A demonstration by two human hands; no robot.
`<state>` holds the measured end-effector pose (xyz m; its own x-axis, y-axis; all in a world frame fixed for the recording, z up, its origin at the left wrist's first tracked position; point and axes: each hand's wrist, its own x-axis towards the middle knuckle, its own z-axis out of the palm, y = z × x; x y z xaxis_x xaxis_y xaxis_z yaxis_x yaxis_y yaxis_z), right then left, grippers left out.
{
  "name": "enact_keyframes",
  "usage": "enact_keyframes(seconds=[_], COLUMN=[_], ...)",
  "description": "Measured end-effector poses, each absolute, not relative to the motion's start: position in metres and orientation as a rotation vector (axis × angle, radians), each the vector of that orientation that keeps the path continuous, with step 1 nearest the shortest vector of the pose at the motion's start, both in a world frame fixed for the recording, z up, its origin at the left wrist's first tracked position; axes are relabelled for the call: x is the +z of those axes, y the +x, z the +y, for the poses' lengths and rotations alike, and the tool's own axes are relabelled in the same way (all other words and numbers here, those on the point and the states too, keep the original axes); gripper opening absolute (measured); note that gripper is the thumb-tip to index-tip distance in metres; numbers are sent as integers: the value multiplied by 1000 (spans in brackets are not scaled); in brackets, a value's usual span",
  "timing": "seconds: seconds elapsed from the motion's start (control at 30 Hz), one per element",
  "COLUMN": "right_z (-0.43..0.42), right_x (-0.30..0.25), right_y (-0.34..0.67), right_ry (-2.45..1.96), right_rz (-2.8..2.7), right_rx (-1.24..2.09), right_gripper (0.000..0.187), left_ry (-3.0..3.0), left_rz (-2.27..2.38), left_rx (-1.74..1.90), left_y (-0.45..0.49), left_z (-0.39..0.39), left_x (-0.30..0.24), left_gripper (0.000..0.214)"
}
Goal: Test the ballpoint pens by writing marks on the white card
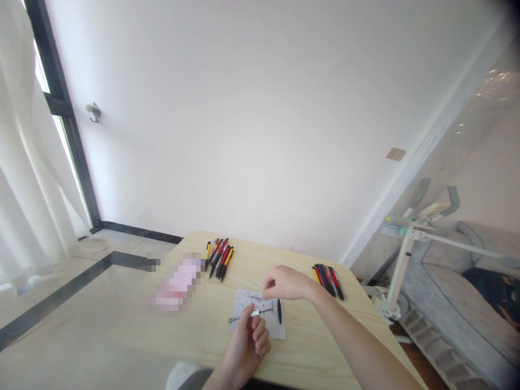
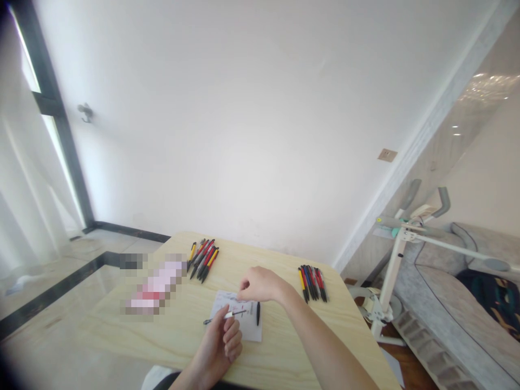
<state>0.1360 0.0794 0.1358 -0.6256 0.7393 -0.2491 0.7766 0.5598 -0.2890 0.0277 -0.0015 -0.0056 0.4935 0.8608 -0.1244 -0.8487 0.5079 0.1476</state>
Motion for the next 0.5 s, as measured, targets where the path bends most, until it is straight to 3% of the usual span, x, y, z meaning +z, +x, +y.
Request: enact_keyframes(seconds=[0.5], right_z=[65], right_x=[147], right_y=[112], right_ry=[1079], right_rz=[2541], right_rx=[-412], right_gripper=[27], left_ry=[96], left_rz=[238], left_rx=[1056], left_y=[28], left_z=[-1], left_x=[-5], left_gripper=[44])
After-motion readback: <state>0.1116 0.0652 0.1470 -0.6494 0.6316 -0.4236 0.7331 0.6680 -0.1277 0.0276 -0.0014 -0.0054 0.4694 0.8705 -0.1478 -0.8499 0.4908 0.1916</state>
